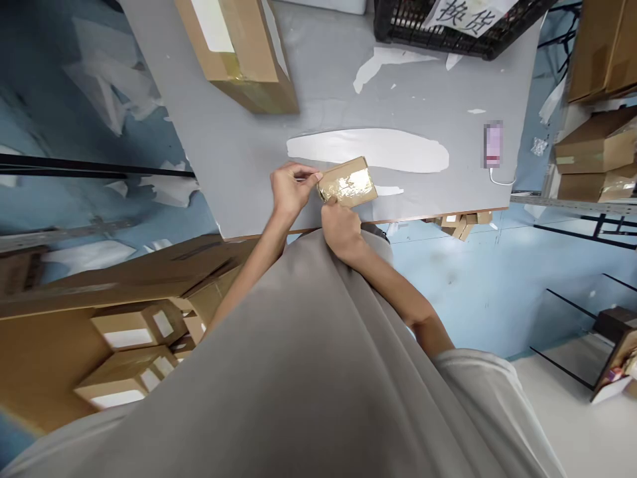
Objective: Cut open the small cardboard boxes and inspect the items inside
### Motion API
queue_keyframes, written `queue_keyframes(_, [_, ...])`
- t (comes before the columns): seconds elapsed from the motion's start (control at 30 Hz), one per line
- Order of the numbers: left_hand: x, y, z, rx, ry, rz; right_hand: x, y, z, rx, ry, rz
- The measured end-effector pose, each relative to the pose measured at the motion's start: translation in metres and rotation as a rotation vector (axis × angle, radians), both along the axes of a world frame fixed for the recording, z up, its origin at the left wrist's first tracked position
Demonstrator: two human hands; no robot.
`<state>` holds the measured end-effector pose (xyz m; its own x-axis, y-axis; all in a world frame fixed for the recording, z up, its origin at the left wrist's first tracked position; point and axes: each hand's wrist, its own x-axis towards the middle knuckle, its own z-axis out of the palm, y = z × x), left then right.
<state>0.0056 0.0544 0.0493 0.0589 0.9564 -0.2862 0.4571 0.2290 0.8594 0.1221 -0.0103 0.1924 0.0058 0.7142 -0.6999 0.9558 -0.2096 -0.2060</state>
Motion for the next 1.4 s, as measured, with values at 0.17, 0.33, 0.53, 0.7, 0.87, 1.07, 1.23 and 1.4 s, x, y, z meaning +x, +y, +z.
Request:
queue_keyframes(0.17, [-0.005, -0.008, -0.003, 0.018, 0.002, 0.012, 0.051, -0.02, 0.015, 0.015, 0.065, -0.039])
queue_keyframes(0.33, [0.005, -0.02, 0.01, 0.163, 0.08, -0.042, 0.111, -0.041, -0.005, 0.167, 0.147, -0.318])
queue_keyframes(0.53, [0.061, -0.031, 0.033, 0.28, 0.163, -0.39, 0.142, -0.034, -0.013, 0.24, 0.2, -0.295])
queue_keyframes(0.7, [0.079, -0.036, 0.032, 0.24, 0.217, -0.455, 0.142, -0.014, -0.021, 0.246, 0.192, -0.201])
queue_keyframes(0.87, [0.077, -0.036, 0.029, 0.235, 0.227, -0.451, 0.137, -0.004, -0.035, 0.23, 0.169, -0.156])
queue_keyframes(1.07, [0.078, -0.037, 0.027, 0.238, 0.233, -0.451, 0.129, -0.002, -0.034, 0.2, 0.131, -0.168])
queue_keyframes(1.23, [0.077, -0.036, 0.024, 0.245, 0.215, -0.447, 0.117, -0.004, -0.03, 0.192, 0.105, -0.214])
queue_keyframes(1.4, [0.074, -0.035, 0.025, 0.254, 0.185, -0.461, 0.11, -0.008, -0.024, 0.182, 0.081, -0.25])
